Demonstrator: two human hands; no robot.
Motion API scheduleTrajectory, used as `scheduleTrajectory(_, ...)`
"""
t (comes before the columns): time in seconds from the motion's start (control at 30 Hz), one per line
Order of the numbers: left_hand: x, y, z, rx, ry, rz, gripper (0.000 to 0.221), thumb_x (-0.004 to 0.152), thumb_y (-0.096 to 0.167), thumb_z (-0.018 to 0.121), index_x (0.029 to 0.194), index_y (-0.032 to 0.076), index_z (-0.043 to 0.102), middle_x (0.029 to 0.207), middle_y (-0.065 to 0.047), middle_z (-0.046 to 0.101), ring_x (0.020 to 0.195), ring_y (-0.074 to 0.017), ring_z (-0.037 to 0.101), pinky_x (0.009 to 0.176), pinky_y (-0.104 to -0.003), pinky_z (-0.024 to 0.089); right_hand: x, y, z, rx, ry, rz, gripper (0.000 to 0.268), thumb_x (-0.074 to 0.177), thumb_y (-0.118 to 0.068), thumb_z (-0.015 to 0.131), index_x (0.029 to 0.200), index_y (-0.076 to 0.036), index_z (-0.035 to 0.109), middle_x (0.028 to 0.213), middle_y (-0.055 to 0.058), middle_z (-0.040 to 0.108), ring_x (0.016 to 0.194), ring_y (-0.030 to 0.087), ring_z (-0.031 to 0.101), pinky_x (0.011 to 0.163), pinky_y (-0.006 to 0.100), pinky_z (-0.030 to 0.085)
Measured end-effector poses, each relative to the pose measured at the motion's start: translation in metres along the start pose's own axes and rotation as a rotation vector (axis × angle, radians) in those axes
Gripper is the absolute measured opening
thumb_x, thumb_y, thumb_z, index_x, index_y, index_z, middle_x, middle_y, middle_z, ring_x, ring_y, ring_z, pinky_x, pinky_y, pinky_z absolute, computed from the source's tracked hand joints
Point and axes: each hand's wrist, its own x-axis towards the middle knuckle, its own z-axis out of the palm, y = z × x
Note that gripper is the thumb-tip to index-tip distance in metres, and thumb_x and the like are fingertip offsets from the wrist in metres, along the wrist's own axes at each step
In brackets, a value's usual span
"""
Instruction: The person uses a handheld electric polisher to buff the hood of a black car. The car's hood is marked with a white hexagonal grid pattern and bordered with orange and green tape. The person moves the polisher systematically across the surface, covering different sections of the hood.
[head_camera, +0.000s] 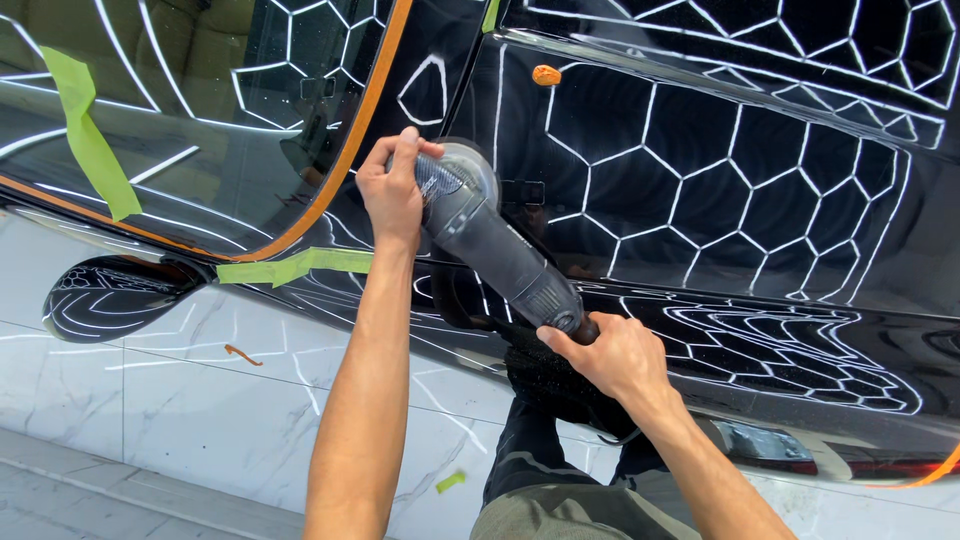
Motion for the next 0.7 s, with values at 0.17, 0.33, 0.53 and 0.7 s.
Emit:
scheduleTrajectory(0.17, -0.006, -0.008, -0.029, -0.032, 0.014, 0.011, 0.024, 0.099, 0.021, 0.067, 0.077, 0.011, 0.071, 0.073, -0.009, 0.076, 0.072, -0.0085, 0.070, 0.077, -0.021, 0.056, -0.003, -0.001, 0.022, -0.018, 0.009, -0.044, 0.069, 0.068, -0.082, 0.065, 0.074, -0.013, 0.069, 0.072, 0.015, 0.071, 0.087, 0.037, 0.075, 0.082, 0.040, 0.055)
scheduleTrajectory(0.33, -0.017, -0.014, -0.052, -0.105, 0.073, -0.008, 0.027, 0.101, 0.022, 0.066, 0.077, 0.011, 0.070, 0.074, -0.012, 0.076, 0.071, -0.0125, 0.072, 0.077, -0.025, 0.060, -0.013, -0.007, 0.039, -0.060, -0.006, -0.062, 0.069, 0.068, -0.084, 0.064, 0.074, -0.015, 0.068, 0.076, 0.014, 0.072, 0.088, 0.036, 0.075, 0.084, 0.038, 0.054)
scheduleTrajectory(0.53, -0.016, -0.025, -0.066, -0.151, 0.106, 0.053, 0.026, 0.101, 0.019, 0.065, 0.078, 0.007, 0.069, 0.074, -0.018, 0.074, 0.073, -0.0176, 0.073, 0.080, -0.028, 0.061, -0.014, -0.008, 0.049, -0.095, -0.006, -0.078, 0.073, 0.069, -0.088, 0.061, 0.079, -0.016, 0.069, 0.085, 0.015, 0.074, 0.096, 0.038, 0.073, 0.087, 0.041, 0.054)
scheduleTrajectory(0.7, -0.015, -0.026, -0.083, -0.116, 0.111, 0.024, 0.032, 0.102, 0.024, 0.061, 0.077, 0.007, 0.070, 0.075, -0.017, 0.075, 0.071, -0.0150, 0.075, 0.075, -0.023, 0.061, -0.022, -0.010, 0.068, -0.014, 0.065, -0.166, 0.072, 0.068, -0.085, 0.066, 0.077, -0.013, 0.069, 0.077, 0.018, 0.071, 0.085, 0.041, 0.073, 0.079, 0.041, 0.055)
